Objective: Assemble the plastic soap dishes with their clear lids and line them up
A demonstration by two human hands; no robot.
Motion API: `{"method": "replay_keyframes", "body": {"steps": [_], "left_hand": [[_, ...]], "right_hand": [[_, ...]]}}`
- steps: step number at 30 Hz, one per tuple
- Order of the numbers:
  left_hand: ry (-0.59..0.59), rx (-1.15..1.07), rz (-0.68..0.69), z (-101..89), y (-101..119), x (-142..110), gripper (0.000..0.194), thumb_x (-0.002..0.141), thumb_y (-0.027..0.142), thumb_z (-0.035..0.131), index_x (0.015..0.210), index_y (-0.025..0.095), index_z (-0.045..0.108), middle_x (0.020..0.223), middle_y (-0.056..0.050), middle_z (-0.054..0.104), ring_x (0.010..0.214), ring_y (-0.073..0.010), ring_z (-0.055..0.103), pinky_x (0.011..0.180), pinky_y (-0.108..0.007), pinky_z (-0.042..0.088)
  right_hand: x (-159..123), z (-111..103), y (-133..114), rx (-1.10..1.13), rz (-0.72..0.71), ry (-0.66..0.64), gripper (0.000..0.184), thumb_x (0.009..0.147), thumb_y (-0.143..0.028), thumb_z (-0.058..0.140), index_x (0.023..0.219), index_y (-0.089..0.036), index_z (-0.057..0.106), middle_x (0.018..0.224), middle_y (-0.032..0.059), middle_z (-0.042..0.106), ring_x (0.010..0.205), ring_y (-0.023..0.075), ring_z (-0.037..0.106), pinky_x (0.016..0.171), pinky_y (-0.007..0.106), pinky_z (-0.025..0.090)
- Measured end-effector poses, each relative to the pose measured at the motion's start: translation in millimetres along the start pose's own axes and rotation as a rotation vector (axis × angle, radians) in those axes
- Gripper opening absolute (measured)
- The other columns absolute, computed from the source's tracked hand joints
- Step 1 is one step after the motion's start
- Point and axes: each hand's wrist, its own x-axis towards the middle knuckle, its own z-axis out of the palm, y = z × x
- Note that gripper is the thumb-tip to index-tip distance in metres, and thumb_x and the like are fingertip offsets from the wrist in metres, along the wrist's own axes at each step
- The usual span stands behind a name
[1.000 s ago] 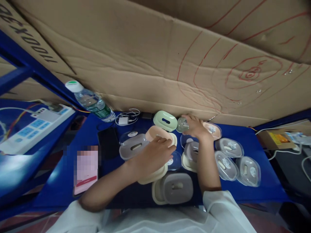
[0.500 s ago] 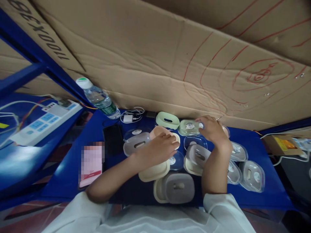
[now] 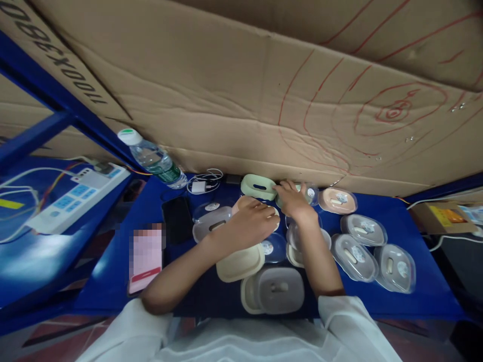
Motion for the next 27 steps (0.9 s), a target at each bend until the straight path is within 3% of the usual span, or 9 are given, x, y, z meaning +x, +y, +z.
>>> {"method": "replay_keyframes", "body": {"steps": [6,9,12,16,18,21,23,25,27], "left_hand": [[0.214,-0.025,0.029,-12.1,-10,-2,0.022,0.11,0.022,0.052,0.097,0.019,0.07,0.096,-0.005,0.073,0.091,-0.0207,0.069,0.085,-0.036,0.048],[0.409,-0.076,-0.077,-13.1,-20,-3,0.021,0.111,0.025,0.052,0.102,0.019,0.07,0.1,-0.006,0.076,0.093,-0.0207,0.07,0.086,-0.035,0.05],[0.51,-0.102,-0.201,-13.1,-29,-3,0.021,0.111,0.026,0.052,0.103,0.019,0.071,0.103,-0.005,0.077,0.093,-0.0205,0.071,0.087,-0.035,0.051],[0.475,-0.108,-0.273,-11.6,-34,-4,0.024,0.111,0.027,0.051,0.102,0.02,0.072,0.104,-0.006,0.078,0.094,-0.0206,0.071,0.089,-0.035,0.052],[0.429,-0.122,-0.278,-10.4,-32,-4,0.026,0.112,0.028,0.049,0.104,0.02,0.072,0.108,-0.007,0.078,0.098,-0.0213,0.072,0.092,-0.036,0.052],[0.343,-0.185,-0.26,-7.2,-27,-2,0.028,0.11,0.036,0.056,0.131,0.021,0.068,0.132,-0.011,0.074,0.12,-0.0265,0.071,0.103,-0.041,0.052],[0.301,-0.265,-0.296,-3.5,-22,2,0.065,0.103,0.047,0.069,0.159,0.023,0.046,0.153,-0.015,0.063,0.136,-0.0311,0.064,0.107,-0.044,0.053],[0.288,-0.332,-0.373,1.1,-18,6,0.097,0.095,0.053,0.078,0.17,0.024,0.025,0.16,-0.018,0.056,0.138,-0.0329,0.064,0.102,-0.042,0.057],[0.308,-0.343,-0.447,4.7,-15,8,0.084,0.099,0.047,0.074,0.168,0.025,0.031,0.151,-0.015,0.065,0.125,-0.0295,0.073,0.092,-0.038,0.059]], "right_hand": [[5,0,13,0.022,-0.031,0.059,0.073,0.082,-0.001,0.057,0.15,-0.027,0.055,0.162,0.0138,0.052,0.15,0.0328,0.045,0.119,0.06,0.031],[2,-7,22,0.064,-0.069,0.099,0.067,0.08,-0.007,0.062,0.143,-0.028,0.057,0.155,0.0112,0.057,0.143,0.0331,0.048,0.112,0.053,0.035],[-4,-15,34,0.155,-0.104,0.159,0.068,0.075,-0.01,0.069,0.14,-0.029,0.058,0.152,0.0098,0.057,0.141,0.0341,0.049,0.11,0.049,0.036],[-23,-30,53,0.277,-0.122,0.202,0.061,0.078,-0.017,0.073,0.136,-0.028,0.059,0.15,0.0096,0.058,0.141,0.0348,0.052,0.115,0.053,0.037],[-38,-39,61,0.375,-0.195,0.225,0.056,0.084,-0.024,0.074,0.137,-0.028,0.057,0.15,0.0095,0.058,0.142,0.0337,0.053,0.118,0.054,0.038],[-57,-52,62,0.565,-0.376,0.258,0.054,0.092,-0.041,0.075,0.141,-0.03,0.054,0.15,0.0085,0.059,0.141,0.0304,0.056,0.121,0.05,0.043],[-62,-56,55,0.684,-0.452,0.274,0.058,0.093,-0.05,0.076,0.142,-0.03,0.053,0.149,0.008,0.061,0.14,0.0291,0.058,0.122,0.048,0.045],[-59,-56,45,0.797,-0.486,0.286,0.061,0.092,-0.055,0.078,0.141,-0.029,0.053,0.149,0.0084,0.061,0.138,0.0276,0.06,0.12,0.045,0.048],[-50,-53,38,0.882,-0.482,0.295,0.061,0.094,-0.058,0.075,0.141,-0.027,0.051,0.148,0.01,0.061,0.133,0.0252,0.064,0.116,0.041,0.052]]}}
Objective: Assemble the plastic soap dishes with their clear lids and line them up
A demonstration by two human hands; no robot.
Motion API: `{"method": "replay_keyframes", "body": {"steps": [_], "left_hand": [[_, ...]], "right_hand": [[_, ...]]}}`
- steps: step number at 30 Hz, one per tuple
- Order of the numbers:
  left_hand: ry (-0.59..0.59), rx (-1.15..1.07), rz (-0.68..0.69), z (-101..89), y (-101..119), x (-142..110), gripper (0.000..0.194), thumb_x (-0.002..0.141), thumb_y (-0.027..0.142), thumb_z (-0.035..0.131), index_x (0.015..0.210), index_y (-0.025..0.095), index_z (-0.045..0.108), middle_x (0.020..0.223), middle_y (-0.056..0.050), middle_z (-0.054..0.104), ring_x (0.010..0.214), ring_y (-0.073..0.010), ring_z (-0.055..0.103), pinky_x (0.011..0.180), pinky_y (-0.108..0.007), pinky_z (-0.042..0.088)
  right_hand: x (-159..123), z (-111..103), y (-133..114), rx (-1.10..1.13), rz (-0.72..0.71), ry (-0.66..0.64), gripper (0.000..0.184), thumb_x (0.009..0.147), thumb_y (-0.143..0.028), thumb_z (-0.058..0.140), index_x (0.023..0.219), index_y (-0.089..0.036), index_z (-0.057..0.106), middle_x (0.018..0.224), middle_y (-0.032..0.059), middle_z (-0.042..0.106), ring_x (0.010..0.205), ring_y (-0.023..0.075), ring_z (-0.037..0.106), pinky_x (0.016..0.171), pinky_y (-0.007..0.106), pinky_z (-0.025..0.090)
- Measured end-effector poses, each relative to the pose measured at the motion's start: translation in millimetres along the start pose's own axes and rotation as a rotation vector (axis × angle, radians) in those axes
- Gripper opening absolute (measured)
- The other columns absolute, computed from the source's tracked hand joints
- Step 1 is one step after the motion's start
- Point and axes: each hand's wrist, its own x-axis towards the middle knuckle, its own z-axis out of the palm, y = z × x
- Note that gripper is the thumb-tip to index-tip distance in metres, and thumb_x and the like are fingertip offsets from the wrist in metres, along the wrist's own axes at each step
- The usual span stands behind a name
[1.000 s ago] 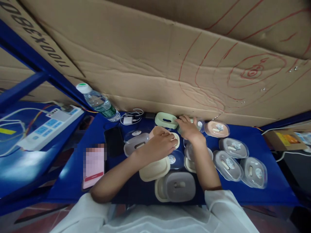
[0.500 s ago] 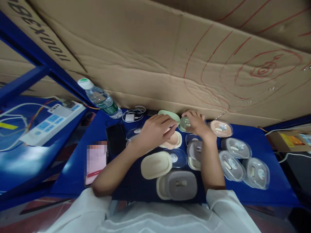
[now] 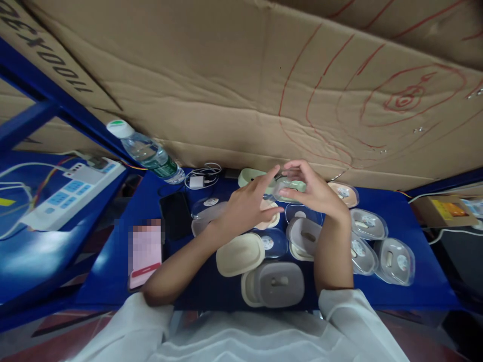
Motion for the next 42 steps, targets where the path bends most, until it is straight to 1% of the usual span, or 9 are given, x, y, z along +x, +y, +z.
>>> {"method": "replay_keyframes", "body": {"steps": [3,5,9,12,16,20,27,34,42], "left_hand": [[0.103,0.028,-0.018,-1.1,-2,-1,0.037,0.109,0.027,0.056,0.145,0.025,0.059,0.128,-0.007,0.077,0.108,-0.0221,0.077,0.089,-0.032,0.058],[0.178,0.055,0.01,-5.8,-6,-1,0.028,0.109,0.021,0.052,0.132,0.024,0.068,0.122,-0.006,0.078,0.108,-0.021,0.076,0.092,-0.032,0.057],[0.207,0.198,0.065,-8.7,-17,2,0.03,0.105,0.014,0.053,0.125,0.025,0.072,0.121,-0.007,0.078,0.113,-0.0255,0.072,0.098,-0.041,0.055],[0.155,0.279,0.063,-1.6,-23,5,0.032,0.103,0.011,0.054,0.125,0.025,0.073,0.121,-0.007,0.078,0.11,-0.0278,0.071,0.096,-0.044,0.053],[0.134,0.305,0.058,4.1,-25,8,0.03,0.104,0.013,0.052,0.123,0.025,0.074,0.119,-0.007,0.078,0.109,-0.0281,0.071,0.092,-0.044,0.053],[0.126,0.291,0.043,1.4,-26,9,0.028,0.105,0.015,0.053,0.12,0.025,0.073,0.115,-0.007,0.078,0.107,-0.0276,0.071,0.09,-0.043,0.052],[0.107,0.311,0.023,3.2,-26,10,0.024,0.106,0.019,0.054,0.122,0.024,0.071,0.113,-0.008,0.078,0.105,-0.0288,0.071,0.087,-0.043,0.05],[-0.001,0.396,-0.009,8.8,-31,10,0.03,0.102,0.016,0.059,0.13,0.023,0.068,0.121,-0.012,0.076,0.109,-0.0315,0.07,0.091,-0.046,0.048],[-0.101,0.38,0.037,1.1,-18,0,0.056,0.095,0.029,0.079,0.146,0.024,0.057,0.137,-0.015,0.072,0.123,-0.0364,0.067,0.102,-0.05,0.047]], "right_hand": [[9,4,12,-0.025,0.063,0.044,0.052,0.107,-0.058,0.052,0.146,-0.024,0.048,0.14,0.011,0.066,0.125,0.0218,0.068,0.109,0.038,0.054],[12,4,21,-0.157,0.138,0.008,0.042,0.112,-0.051,0.041,0.139,-0.022,0.057,0.13,0.0096,0.073,0.119,0.0216,0.07,0.106,0.037,0.054],[17,13,37,-0.6,0.491,-0.254,0.024,0.098,-0.035,0.07,0.118,-0.022,0.072,0.122,0.0093,0.079,0.112,0.026,0.074,0.095,0.034,0.055],[26,30,44,-0.724,0.595,-0.31,0.049,0.08,-0.024,0.086,0.127,-0.023,0.072,0.131,0.012,0.077,0.117,0.0296,0.074,0.093,0.034,0.055],[37,46,50,-0.778,0.594,-0.295,0.058,0.076,-0.017,0.085,0.132,-0.018,0.068,0.139,0.0183,0.072,0.126,0.0342,0.07,0.097,0.038,0.052],[36,45,52,-0.769,0.554,-0.282,0.039,0.089,-0.017,0.072,0.128,-0.018,0.067,0.134,0.0189,0.073,0.121,0.0318,0.071,0.094,0.036,0.051],[23,22,54,-0.615,0.439,-0.271,0.024,0.1,-0.026,0.064,0.123,-0.021,0.062,0.117,0.0074,0.078,0.103,0.0222,0.072,0.088,0.03,0.051],[4,-14,45,-0.218,0.17,-0.035,0.034,0.106,-0.047,0.053,0.13,-0.022,0.057,0.119,0.0076,0.075,0.108,0.0246,0.07,0.098,0.037,0.054],[14,12,13,-0.287,0.121,-0.012,0.034,0.108,-0.037,0.05,0.136,-0.023,0.063,0.124,0.0085,0.078,0.117,0.0264,0.073,0.105,0.041,0.055]]}}
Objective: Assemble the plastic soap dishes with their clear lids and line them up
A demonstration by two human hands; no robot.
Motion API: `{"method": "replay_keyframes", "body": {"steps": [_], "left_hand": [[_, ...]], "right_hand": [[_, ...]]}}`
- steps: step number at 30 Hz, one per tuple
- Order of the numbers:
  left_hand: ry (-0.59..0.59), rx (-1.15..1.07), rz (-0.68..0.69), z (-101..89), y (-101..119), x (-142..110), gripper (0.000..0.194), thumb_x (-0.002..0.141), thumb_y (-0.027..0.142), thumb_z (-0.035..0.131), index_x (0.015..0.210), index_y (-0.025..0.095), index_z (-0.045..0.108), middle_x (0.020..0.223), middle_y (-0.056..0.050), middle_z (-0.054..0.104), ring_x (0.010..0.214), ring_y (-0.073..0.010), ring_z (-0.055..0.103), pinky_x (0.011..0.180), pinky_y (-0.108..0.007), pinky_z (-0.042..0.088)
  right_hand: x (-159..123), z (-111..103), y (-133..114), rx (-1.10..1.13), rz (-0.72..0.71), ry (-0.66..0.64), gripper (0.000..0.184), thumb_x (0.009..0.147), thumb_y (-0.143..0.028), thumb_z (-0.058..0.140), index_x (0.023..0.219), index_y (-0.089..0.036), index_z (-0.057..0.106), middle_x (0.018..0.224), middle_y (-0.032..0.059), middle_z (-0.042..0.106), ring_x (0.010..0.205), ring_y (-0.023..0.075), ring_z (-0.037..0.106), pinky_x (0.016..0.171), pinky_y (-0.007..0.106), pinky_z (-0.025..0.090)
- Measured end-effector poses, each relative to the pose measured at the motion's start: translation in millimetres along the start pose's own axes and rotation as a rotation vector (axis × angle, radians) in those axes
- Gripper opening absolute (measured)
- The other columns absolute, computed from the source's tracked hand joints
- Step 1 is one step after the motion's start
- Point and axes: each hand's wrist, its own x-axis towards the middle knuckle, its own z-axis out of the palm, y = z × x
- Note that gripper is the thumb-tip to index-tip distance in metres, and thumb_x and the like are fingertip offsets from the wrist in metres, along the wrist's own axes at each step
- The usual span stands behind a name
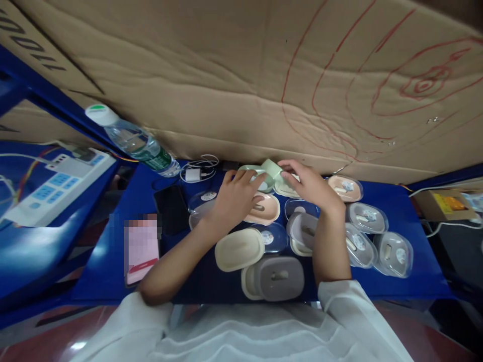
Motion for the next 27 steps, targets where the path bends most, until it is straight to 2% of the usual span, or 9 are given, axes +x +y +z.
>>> {"method": "replay_keyframes", "body": {"steps": [2,6,8,10,13,16,19,24,27], "left_hand": [[0.023,-0.027,0.017,-13.3,5,-10,0.05,0.097,0.031,0.077,0.144,0.024,0.059,0.14,-0.015,0.07,0.126,-0.0371,0.066,0.104,-0.052,0.047],[-0.006,-0.11,0.074,-37.2,14,-43,0.041,0.103,0.032,0.067,0.143,0.025,0.061,0.136,-0.013,0.073,0.122,-0.0352,0.069,0.103,-0.052,0.05],[-0.079,-0.132,0.099,-39.8,16,-68,0.041,0.103,0.033,0.067,0.143,0.026,0.061,0.132,-0.013,0.074,0.117,-0.0346,0.071,0.101,-0.052,0.052],[-0.147,-0.134,0.081,-33.1,19,-98,0.045,0.101,0.033,0.069,0.145,0.027,0.061,0.132,-0.013,0.074,0.116,-0.0349,0.071,0.1,-0.052,0.055],[-0.205,-0.127,0.014,-8.6,25,-146,0.059,0.096,0.029,0.075,0.152,0.03,0.057,0.149,-0.016,0.065,0.133,-0.0372,0.066,0.106,-0.053,0.056],[-0.229,-0.108,-0.047,21.8,33,-182,0.076,0.091,0.023,0.079,0.16,0.031,0.049,0.171,-0.019,0.044,0.151,-0.042,0.051,0.115,-0.059,0.052],[-0.195,-0.145,-0.104,44.7,35,-198,0.079,0.094,0.023,0.076,0.165,0.031,0.043,0.176,-0.02,0.034,0.157,-0.0426,0.044,0.118,-0.06,0.048],[-0.084,-0.259,-0.173,58.2,32,-195,0.055,0.101,0.032,0.071,0.154,0.03,0.056,0.163,-0.02,0.05,0.148,-0.0394,0.053,0.113,-0.056,0.05],[0.005,-0.284,-0.248,64.6,36,-192,0.051,0.099,0.034,0.075,0.147,0.027,0.062,0.155,-0.021,0.054,0.146,-0.0397,0.052,0.118,-0.059,0.043]], "right_hand": [[-7,-7,-11,0.024,-0.048,0.026,0.033,0.108,-0.037,0.053,0.136,-0.024,0.065,0.127,0.0074,0.078,0.12,0.0263,0.073,0.107,0.042,0.055],[-39,-35,-43,-0.017,-0.088,0.215,0.03,0.111,-0.036,0.051,0.134,-0.032,0.069,0.131,0.0037,0.076,0.12,0.0271,0.072,0.109,0.046,0.056],[-58,-43,-60,-0.05,-0.091,0.269,0.029,0.111,-0.034,0.05,0.132,-0.037,0.071,0.128,0.0023,0.076,0.122,0.0285,0.072,0.111,0.049,0.055],[-80,-37,-72,-0.092,-0.096,0.228,0.03,0.111,-0.032,0.05,0.132,-0.039,0.071,0.127,0.0024,0.076,0.122,0.0302,0.072,0.111,0.053,0.054],[-118,-3,-76,-0.109,-0.12,-0.064,0.031,0.11,-0.032,0.053,0.137,-0.037,0.067,0.126,0.0036,0.077,0.116,0.0308,0.074,0.105,0.056,0.059],[-161,42,-66,-0.077,-0.119,-0.37,0.035,0.106,-0.032,0.061,0.141,-0.038,0.064,0.129,0.0041,0.076,0.117,0.0299,0.074,0.099,0.052,0.065],[-197,79,-52,-0.168,-0.123,-0.336,0.047,0.1,-0.028,0.071,0.145,-0.034,0.062,0.146,0.0066,0.069,0.131,0.033,0.069,0.11,0.054,0.063],[-225,122,-37,-0.291,-0.192,-0.237,0.074,0.085,-0.028,0.087,0.153,-0.026,0.057,0.165,0.0134,0.054,0.15,0.0419,0.054,0.119,0.069,0.051],[-230,140,-35,-0.325,-0.242,-0.226,0.085,0.083,-0.021,0.086,0.16,-0.022,0.051,0.169,0.017,0.048,0.152,0.045,0.051,0.12,0.075,0.047]]}}
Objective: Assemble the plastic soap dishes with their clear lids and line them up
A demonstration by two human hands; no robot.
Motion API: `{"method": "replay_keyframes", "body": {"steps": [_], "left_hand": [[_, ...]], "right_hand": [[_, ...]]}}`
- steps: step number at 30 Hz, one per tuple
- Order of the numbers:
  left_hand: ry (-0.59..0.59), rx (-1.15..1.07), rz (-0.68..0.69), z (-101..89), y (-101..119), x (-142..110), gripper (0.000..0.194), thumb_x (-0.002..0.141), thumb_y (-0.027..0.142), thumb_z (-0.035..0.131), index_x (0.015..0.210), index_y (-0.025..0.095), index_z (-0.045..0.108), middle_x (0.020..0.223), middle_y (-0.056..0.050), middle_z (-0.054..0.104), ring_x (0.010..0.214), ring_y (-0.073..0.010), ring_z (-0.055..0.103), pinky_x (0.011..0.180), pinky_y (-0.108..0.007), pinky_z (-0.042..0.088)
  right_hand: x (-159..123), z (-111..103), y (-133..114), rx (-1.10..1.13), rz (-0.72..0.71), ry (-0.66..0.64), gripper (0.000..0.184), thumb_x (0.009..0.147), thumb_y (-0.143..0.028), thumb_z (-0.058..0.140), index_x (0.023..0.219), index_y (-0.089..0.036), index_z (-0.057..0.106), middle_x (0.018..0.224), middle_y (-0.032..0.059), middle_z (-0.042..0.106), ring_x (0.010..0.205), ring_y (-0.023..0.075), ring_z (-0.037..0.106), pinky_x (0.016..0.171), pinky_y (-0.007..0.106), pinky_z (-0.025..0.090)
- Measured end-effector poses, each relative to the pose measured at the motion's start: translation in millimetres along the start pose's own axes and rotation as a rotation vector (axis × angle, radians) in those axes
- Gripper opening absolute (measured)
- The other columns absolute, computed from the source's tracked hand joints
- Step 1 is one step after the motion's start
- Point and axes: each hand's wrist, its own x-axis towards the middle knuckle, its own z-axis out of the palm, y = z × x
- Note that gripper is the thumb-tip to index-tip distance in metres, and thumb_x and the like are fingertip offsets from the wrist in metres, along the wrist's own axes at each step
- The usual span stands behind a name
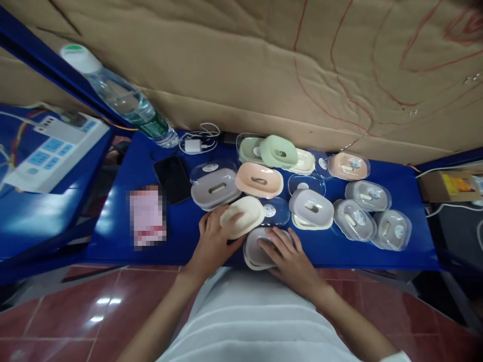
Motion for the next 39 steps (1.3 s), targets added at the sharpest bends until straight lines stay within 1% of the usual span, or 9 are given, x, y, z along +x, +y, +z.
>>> {"method": "replay_keyframes", "body": {"steps": [5,9,13,18,23,28,31,35,39], "left_hand": [[0.126,-0.085,-0.061,12.7,9,-10,0.05,0.096,0.035,0.078,0.144,0.028,0.064,0.154,-0.018,0.053,0.145,-0.0369,0.054,0.117,-0.052,0.045],[0.263,-0.141,-0.007,2.8,13,-15,0.05,0.097,0.034,0.078,0.144,0.027,0.062,0.155,-0.017,0.051,0.145,-0.0343,0.054,0.119,-0.048,0.045],[0.432,-0.013,0.011,-21.0,7,3,0.05,0.095,0.035,0.08,0.142,0.027,0.064,0.156,-0.018,0.05,0.145,-0.0368,0.054,0.119,-0.049,0.043],[0.569,0.078,-0.261,-46.4,-16,55,0.053,0.097,0.044,0.075,0.144,0.022,0.063,0.158,-0.022,0.05,0.147,-0.0413,0.052,0.113,-0.053,0.045],[0.464,0.111,-0.355,-54.1,-31,95,0.047,0.096,0.042,0.075,0.139,0.024,0.066,0.156,-0.018,0.056,0.14,-0.0393,0.059,0.111,-0.053,0.047],[0.279,0.132,-0.374,-52.3,-44,107,0.044,0.097,0.045,0.074,0.136,0.023,0.07,0.143,-0.016,0.066,0.13,-0.0386,0.066,0.106,-0.052,0.053],[0.21,0.127,-0.387,-48.0,-48,110,0.048,0.1,0.049,0.069,0.141,0.023,0.068,0.146,-0.017,0.064,0.13,-0.0395,0.066,0.106,-0.054,0.054],[0.259,0.168,-0.354,-43.3,-38,103,0.053,0.103,0.05,0.066,0.146,0.02,0.065,0.164,-0.024,0.046,0.151,-0.0453,0.049,0.117,-0.064,0.045],[0.398,0.145,-0.267,-45.5,-14,75,0.046,0.103,0.046,0.067,0.142,0.021,0.067,0.169,-0.024,0.04,0.154,-0.0481,0.043,0.119,-0.068,0.041]], "right_hand": [[-9,9,-1,-0.064,-0.198,0.116,0.055,0.098,-0.015,0.065,0.153,-0.015,0.057,0.153,0.0167,0.065,0.141,0.0374,0.064,0.118,0.068,0.052],[-23,-1,7,-0.013,-0.3,0.315,0.045,0.11,-0.035,0.053,0.148,-0.014,0.061,0.132,0.0128,0.079,0.128,0.0278,0.073,0.109,0.05,0.06],[-21,-28,28,-0.031,-0.127,0.478,0.043,0.109,-0.037,0.058,0.148,-0.019,0.06,0.132,0.0128,0.079,0.127,0.0268,0.074,0.111,0.047,0.052],[18,-64,66,-0.191,0.178,0.74,0.04,0.103,-0.027,0.065,0.143,-0.024,0.064,0.134,0.0121,0.077,0.124,0.0304,0.072,0.114,0.05,0.043],[49,-66,92,-0.278,0.263,0.729,0.034,0.107,-0.03,0.056,0.139,-0.029,0.067,0.144,0.0094,0.07,0.139,0.0338,0.059,0.122,0.058,0.028],[54,-46,108,-0.164,0.245,0.649,0.033,0.107,-0.029,0.054,0.137,-0.029,0.069,0.148,0.0108,0.066,0.14,0.0333,0.057,0.115,0.055,0.039],[58,-36,115,-0.085,0.248,0.621,0.034,0.106,-0.029,0.055,0.136,-0.028,0.07,0.147,0.0119,0.066,0.14,0.0324,0.058,0.117,0.056,0.042],[59,-36,118,0.052,0.268,0.617,0.031,0.105,-0.035,0.06,0.133,-0.03,0.072,0.151,0.0107,0.064,0.146,0.0318,0.055,0.123,0.06,0.04],[26,-49,115,0.144,0.343,0.641,0.032,0.103,-0.039,0.068,0.134,-0.032,0.071,0.156,0.0095,0.06,0.15,0.0317,0.053,0.123,0.058,0.043]]}}
